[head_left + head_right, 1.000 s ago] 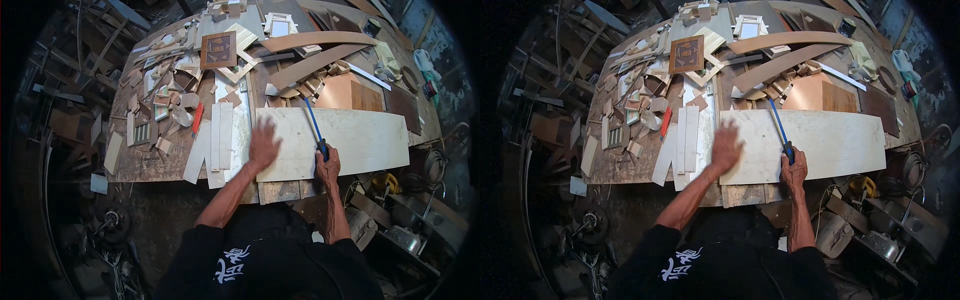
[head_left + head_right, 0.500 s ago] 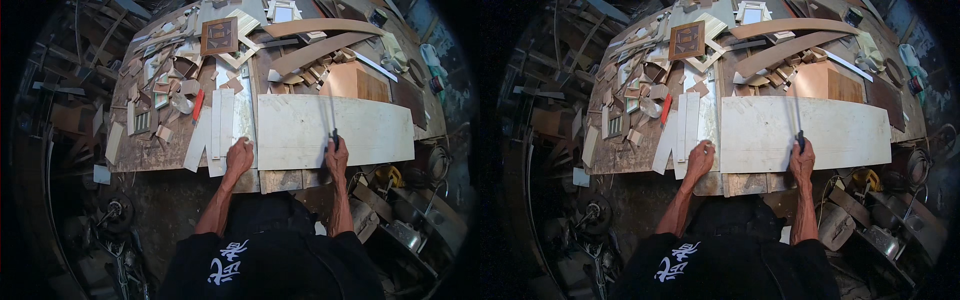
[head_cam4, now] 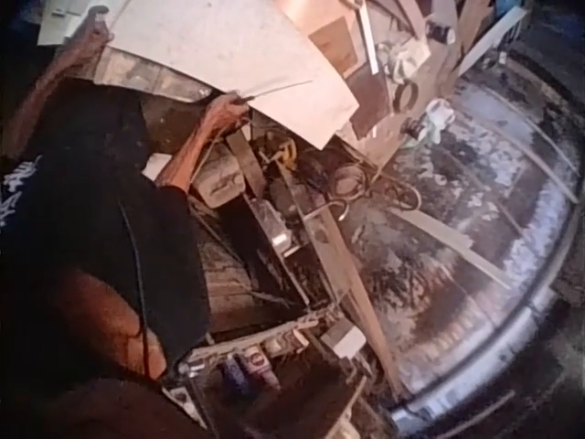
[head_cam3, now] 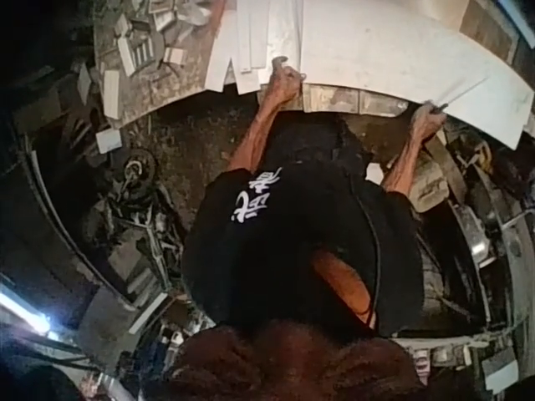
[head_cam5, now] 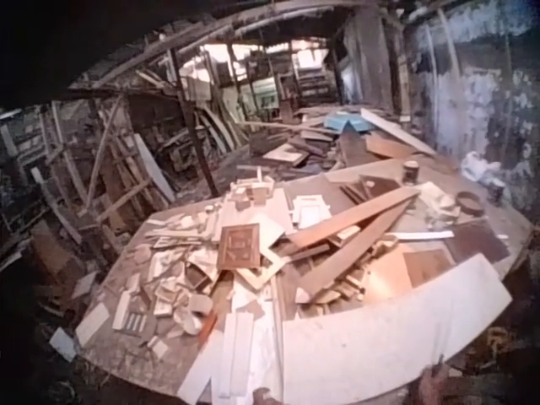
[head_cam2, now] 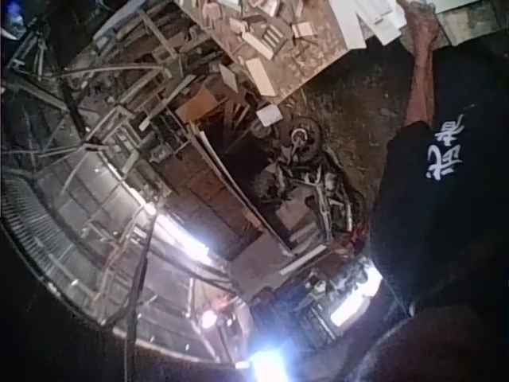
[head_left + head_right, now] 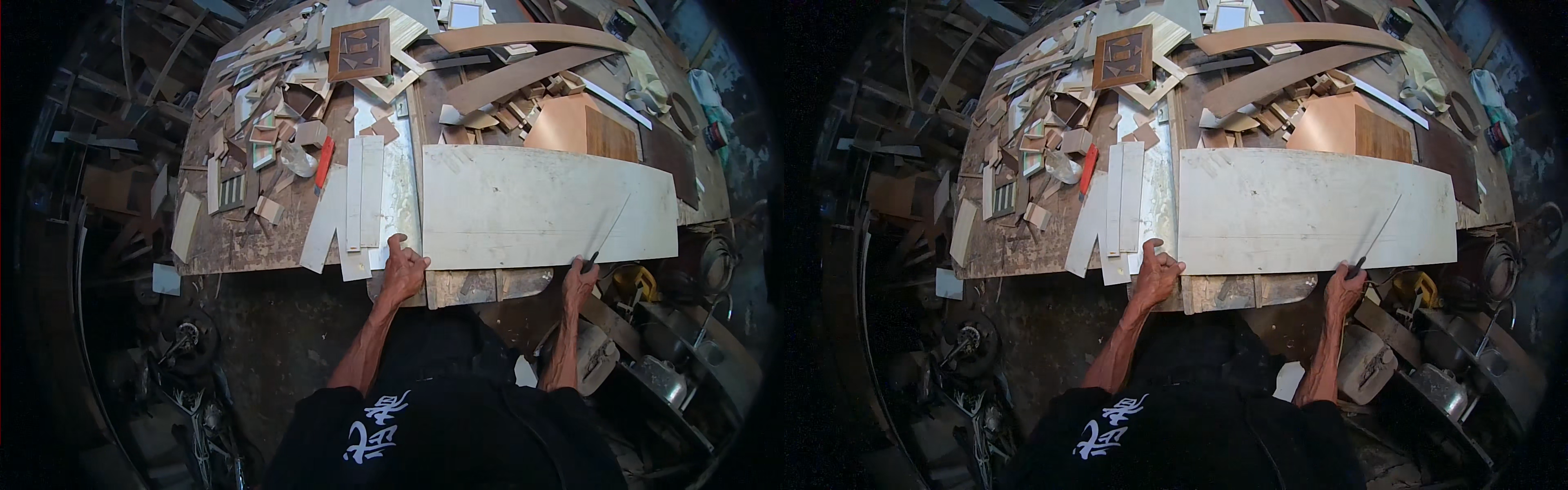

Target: Sawing a piece of wood manually using a hand saw and marking measurements with a pen.

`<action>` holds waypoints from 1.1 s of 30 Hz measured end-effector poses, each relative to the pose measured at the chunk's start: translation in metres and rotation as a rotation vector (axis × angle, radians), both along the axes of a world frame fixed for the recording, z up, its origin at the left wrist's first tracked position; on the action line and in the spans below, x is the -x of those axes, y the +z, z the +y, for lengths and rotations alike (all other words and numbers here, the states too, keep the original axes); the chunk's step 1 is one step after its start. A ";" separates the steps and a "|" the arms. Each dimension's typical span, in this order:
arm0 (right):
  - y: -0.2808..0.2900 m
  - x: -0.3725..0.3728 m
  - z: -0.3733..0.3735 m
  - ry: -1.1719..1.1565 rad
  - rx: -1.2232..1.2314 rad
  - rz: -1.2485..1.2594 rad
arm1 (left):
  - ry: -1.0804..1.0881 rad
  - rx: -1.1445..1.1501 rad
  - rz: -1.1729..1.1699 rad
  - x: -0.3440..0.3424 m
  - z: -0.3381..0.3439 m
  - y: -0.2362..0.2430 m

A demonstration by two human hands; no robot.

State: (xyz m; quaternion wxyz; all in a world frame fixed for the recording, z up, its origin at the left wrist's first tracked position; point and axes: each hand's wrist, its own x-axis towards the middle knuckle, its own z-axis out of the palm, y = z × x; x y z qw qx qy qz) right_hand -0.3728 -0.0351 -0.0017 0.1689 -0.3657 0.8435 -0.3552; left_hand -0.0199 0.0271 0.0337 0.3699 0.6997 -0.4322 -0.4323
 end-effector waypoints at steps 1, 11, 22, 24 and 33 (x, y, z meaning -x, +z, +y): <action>-0.001 -0.001 -0.001 0.008 0.043 -0.002 | -0.004 -0.002 0.001 0.000 0.002 0.000; 0.009 -0.018 0.002 0.076 0.066 -0.109 | -0.048 -0.034 0.112 -0.024 0.031 -0.006; -0.004 -0.008 0.004 0.163 0.107 -0.143 | -0.099 -0.143 0.346 -0.028 0.036 0.019; -0.003 -0.005 0.010 0.150 0.108 -0.115 | -0.086 -0.150 0.368 -0.030 0.038 0.014; 0.008 -0.026 0.056 0.140 0.160 -0.010 | 0.094 -0.039 0.419 -0.054 0.031 0.010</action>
